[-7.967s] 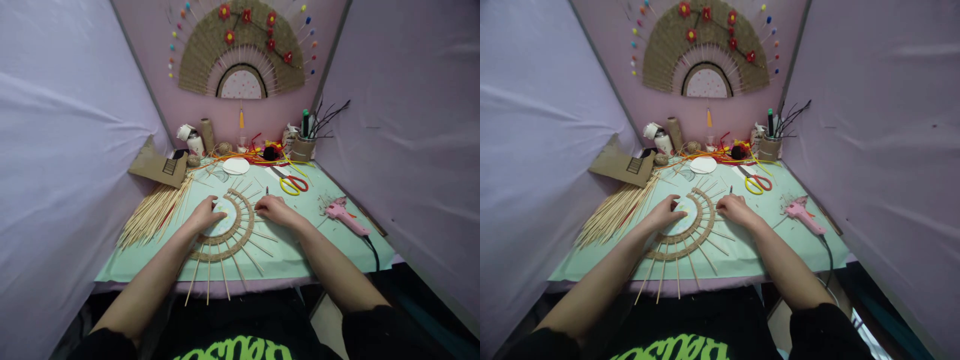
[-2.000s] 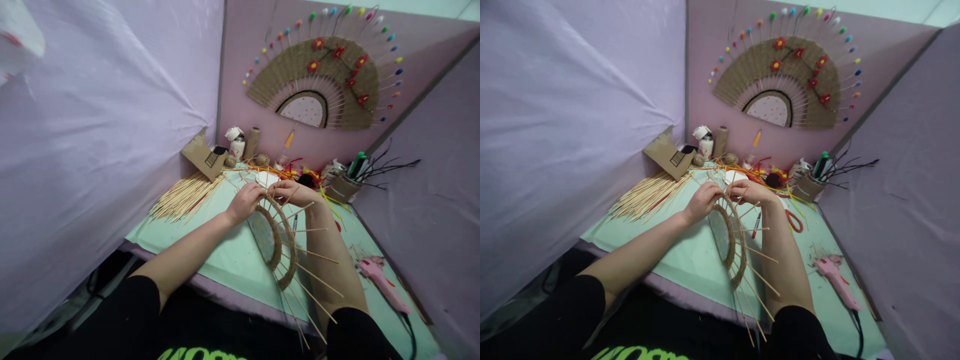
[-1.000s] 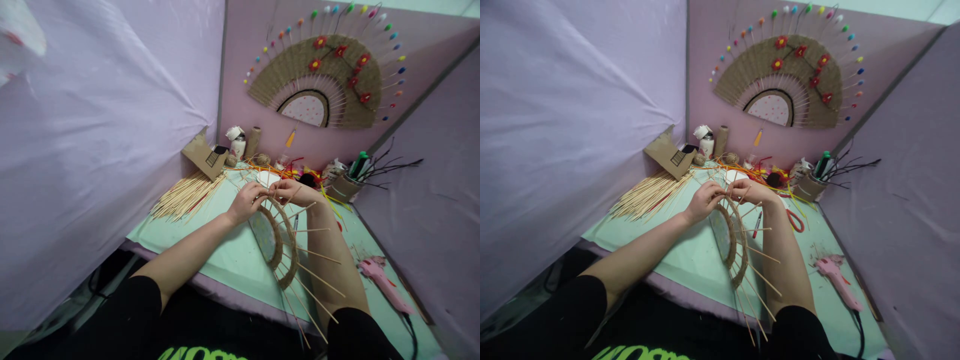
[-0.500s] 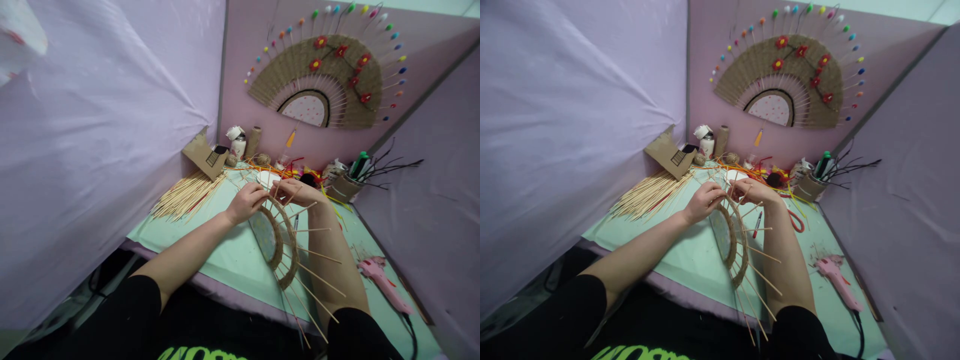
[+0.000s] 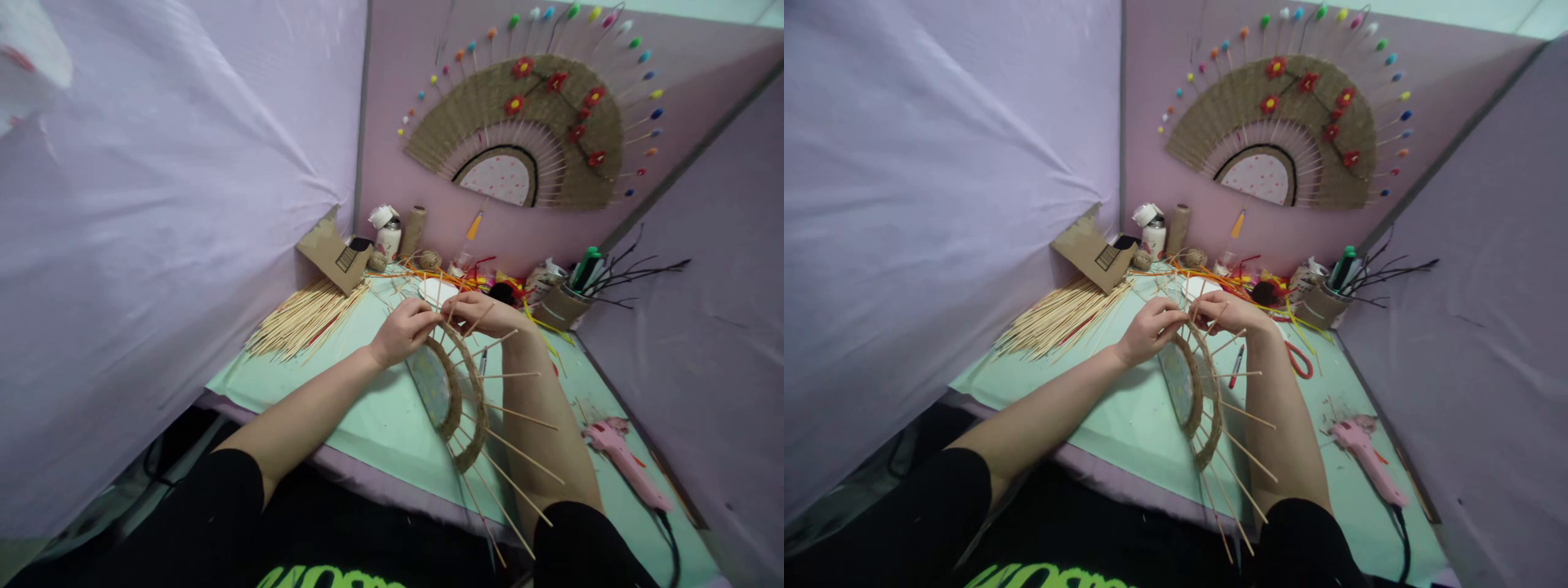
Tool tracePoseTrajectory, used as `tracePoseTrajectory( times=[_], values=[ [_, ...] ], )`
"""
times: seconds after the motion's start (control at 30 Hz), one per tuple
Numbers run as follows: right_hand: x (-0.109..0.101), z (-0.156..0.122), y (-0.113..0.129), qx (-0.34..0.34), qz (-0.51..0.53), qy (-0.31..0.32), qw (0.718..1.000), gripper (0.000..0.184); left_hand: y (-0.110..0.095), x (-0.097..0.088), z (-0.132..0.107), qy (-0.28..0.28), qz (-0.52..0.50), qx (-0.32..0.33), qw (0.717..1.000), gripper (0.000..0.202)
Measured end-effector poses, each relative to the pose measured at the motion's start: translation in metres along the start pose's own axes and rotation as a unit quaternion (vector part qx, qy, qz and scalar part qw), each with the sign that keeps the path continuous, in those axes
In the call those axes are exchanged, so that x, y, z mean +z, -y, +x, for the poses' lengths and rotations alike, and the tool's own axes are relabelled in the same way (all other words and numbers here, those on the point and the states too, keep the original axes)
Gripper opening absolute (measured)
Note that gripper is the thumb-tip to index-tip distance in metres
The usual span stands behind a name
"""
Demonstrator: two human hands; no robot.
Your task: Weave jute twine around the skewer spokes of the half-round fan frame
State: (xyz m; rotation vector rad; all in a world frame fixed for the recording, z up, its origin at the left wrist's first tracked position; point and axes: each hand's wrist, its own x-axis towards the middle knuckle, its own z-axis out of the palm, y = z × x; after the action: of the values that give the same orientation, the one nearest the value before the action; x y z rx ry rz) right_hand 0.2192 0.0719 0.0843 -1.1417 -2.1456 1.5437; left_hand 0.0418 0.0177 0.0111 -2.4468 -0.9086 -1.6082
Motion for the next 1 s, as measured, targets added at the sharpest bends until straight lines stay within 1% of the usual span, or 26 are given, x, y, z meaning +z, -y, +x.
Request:
tracePoseTrajectory(
  times=[0.13,0.47,0.67,0.73,0.87,0.9,1.0],
  values=[
    [0.0,0.001,0.0,0.007,0.001,-0.002,1.0,0.02,0.001,-0.001,-0.002,0.006,0.004,0.016,1.0,0.019],
    [-0.001,0.001,-0.001,0.001,0.001,-0.008,1.0,0.022,-0.002,-0.003,-0.005,-0.003,0.01,0.018,1.0,0.022],
    [-0.003,0.002,-0.006,0.003,0.003,-0.035,0.999,0.022,-0.001,-0.003,-0.01,0.038,0.021,0.019,0.999,0.032],
    [-0.003,0.002,-0.006,0.005,0.01,-0.037,0.999,0.022,-0.002,-0.005,-0.012,0.036,0.02,0.011,0.999,0.036],
    [-0.001,0.001,-0.003,0.018,0.037,-0.032,0.999,0.023,-0.004,-0.008,-0.015,0.003,0.026,-0.033,0.999,0.038],
    [0.0,0.0,-0.002,0.02,0.043,-0.032,0.998,0.024,-0.005,-0.008,-0.016,0.007,0.029,-0.035,0.999,0.037],
    [0.001,0.0,-0.001,0.016,0.058,-0.029,0.998,0.024,-0.005,-0.004,-0.016,0.04,0.029,-0.024,0.998,0.037]
  ],
)
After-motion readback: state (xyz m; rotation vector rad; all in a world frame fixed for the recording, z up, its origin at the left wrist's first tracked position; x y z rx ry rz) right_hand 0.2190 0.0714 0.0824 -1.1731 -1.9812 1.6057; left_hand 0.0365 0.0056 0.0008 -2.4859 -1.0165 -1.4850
